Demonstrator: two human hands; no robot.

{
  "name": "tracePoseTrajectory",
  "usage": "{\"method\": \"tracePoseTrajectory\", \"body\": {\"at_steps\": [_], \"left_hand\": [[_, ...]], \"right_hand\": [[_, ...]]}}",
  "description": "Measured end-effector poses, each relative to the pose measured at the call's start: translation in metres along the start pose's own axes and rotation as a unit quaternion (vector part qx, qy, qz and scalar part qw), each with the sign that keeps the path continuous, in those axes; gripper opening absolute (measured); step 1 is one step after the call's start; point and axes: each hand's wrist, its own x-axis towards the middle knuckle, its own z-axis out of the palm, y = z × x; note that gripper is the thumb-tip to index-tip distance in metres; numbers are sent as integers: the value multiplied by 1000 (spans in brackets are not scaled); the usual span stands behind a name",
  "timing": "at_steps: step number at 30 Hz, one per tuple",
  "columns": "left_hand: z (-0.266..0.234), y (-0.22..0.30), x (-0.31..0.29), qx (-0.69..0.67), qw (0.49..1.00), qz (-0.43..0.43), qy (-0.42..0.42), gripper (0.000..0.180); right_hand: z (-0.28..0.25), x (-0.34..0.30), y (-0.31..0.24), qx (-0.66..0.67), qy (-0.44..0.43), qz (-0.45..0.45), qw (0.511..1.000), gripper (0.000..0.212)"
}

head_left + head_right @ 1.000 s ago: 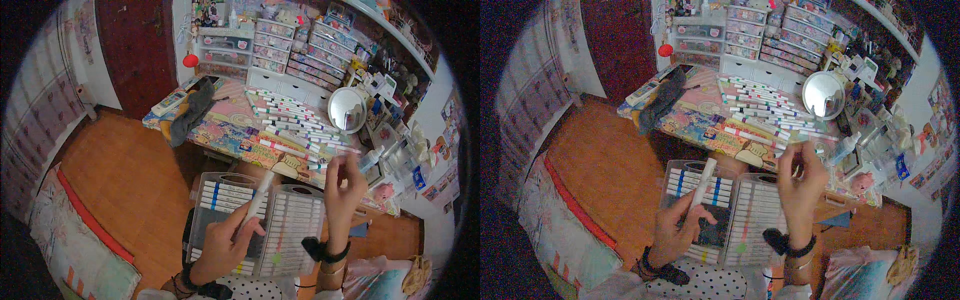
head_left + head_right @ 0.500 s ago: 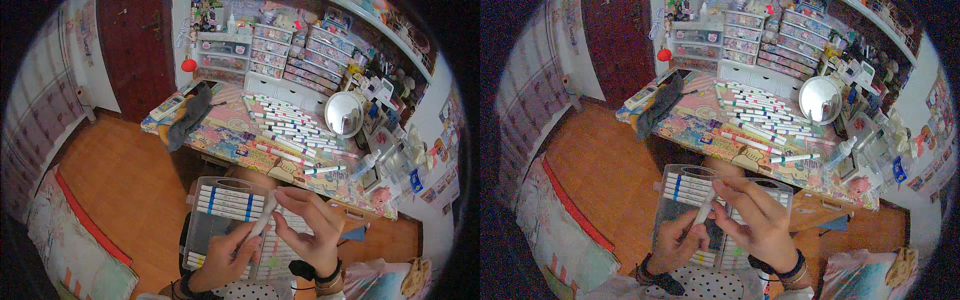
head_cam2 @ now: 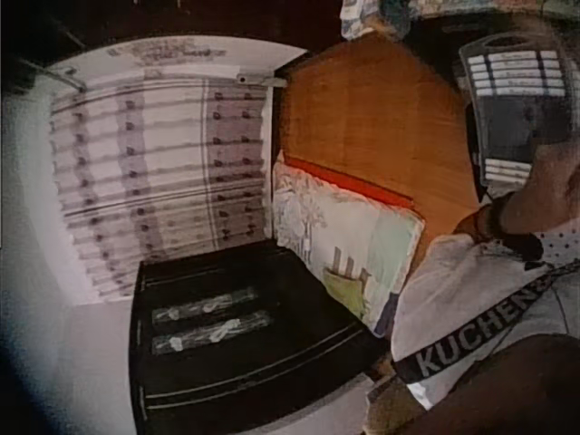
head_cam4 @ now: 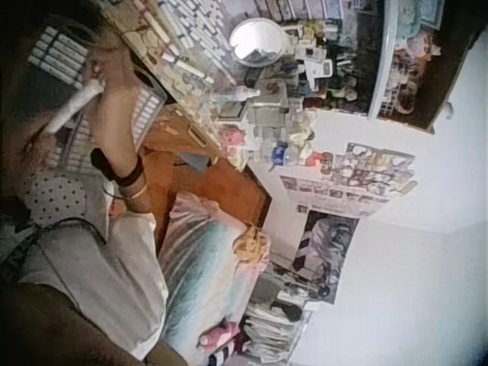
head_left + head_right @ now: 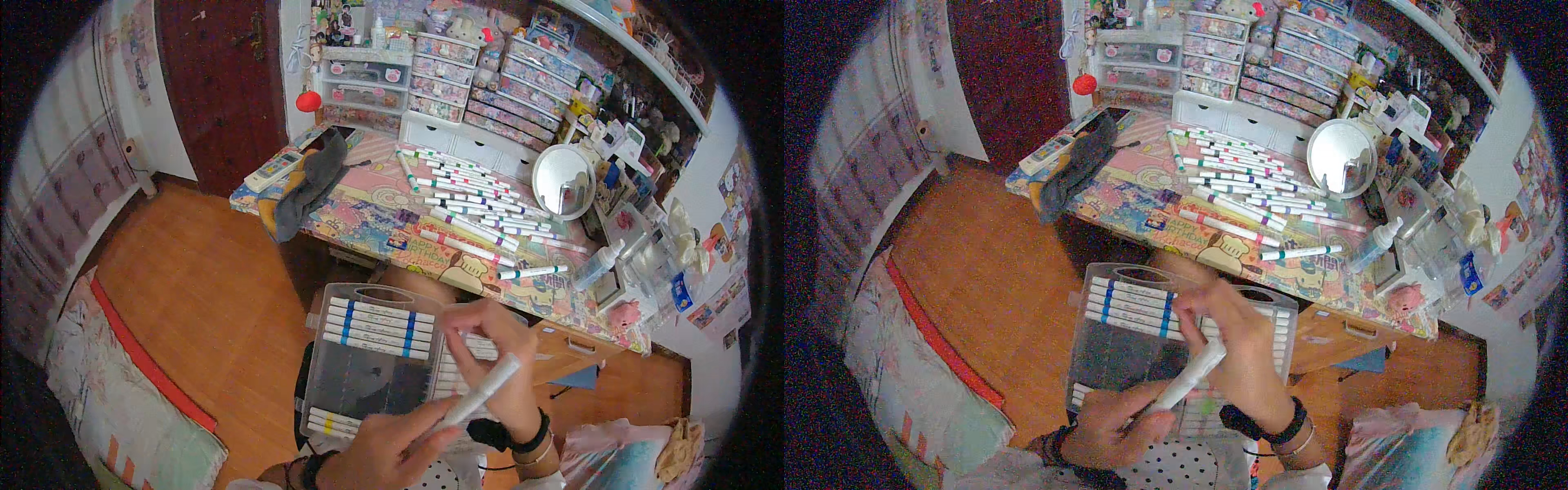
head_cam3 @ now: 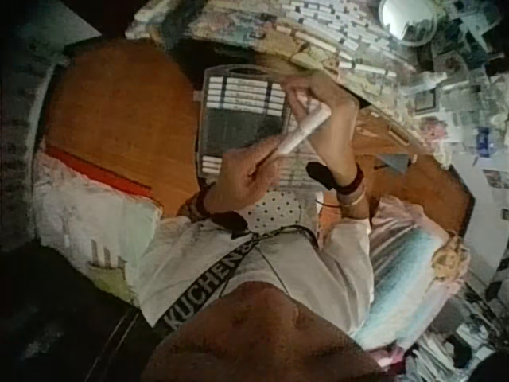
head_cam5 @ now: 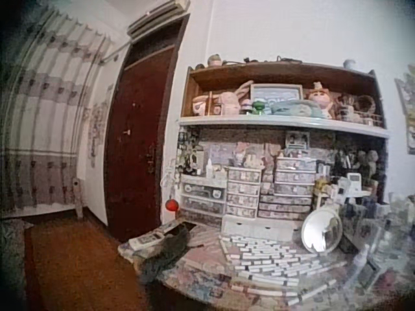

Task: The person organizes a set of markers by color into a clear plastic case. They pick up markers from the table, group them by color, and place them into the case slots.

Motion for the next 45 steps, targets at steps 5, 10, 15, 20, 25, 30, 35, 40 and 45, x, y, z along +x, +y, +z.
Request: {"method": "tracePoseTrajectory", "body": {"at_steps": [5,10,15,20,25,30,35,40,45], "left_hand": [[-7,-1,4,-111,986,-107,64,35],[-5,-3,11,-41,995,-48,72,33],[2,-7,12,38,993,-14,107,36],[2,-11,10,81,990,12,118,39],[3,-9,11,123,984,27,129,42],[-1,-8,12,180,973,62,130,42],[-2,-9,10,193,972,51,125,42],[-2,-7,10,-25,995,-57,80,35],[-12,-3,9,-158,981,-114,-11,35]], "right_hand": [[2,-15,-1,145,38,21,989,21],[-9,-15,-20,195,49,13,979,17],[-5,-13,-32,181,74,84,977,15],[-4,-16,-31,89,64,37,993,20],[-5,-17,-35,22,50,8,998,19],[-5,-15,-35,-84,45,-69,993,21],[-5,-7,-32,-150,50,-124,980,25],[-11,-1,-30,-36,70,-99,992,18],[-6,-8,-20,45,105,-42,993,9]]}}
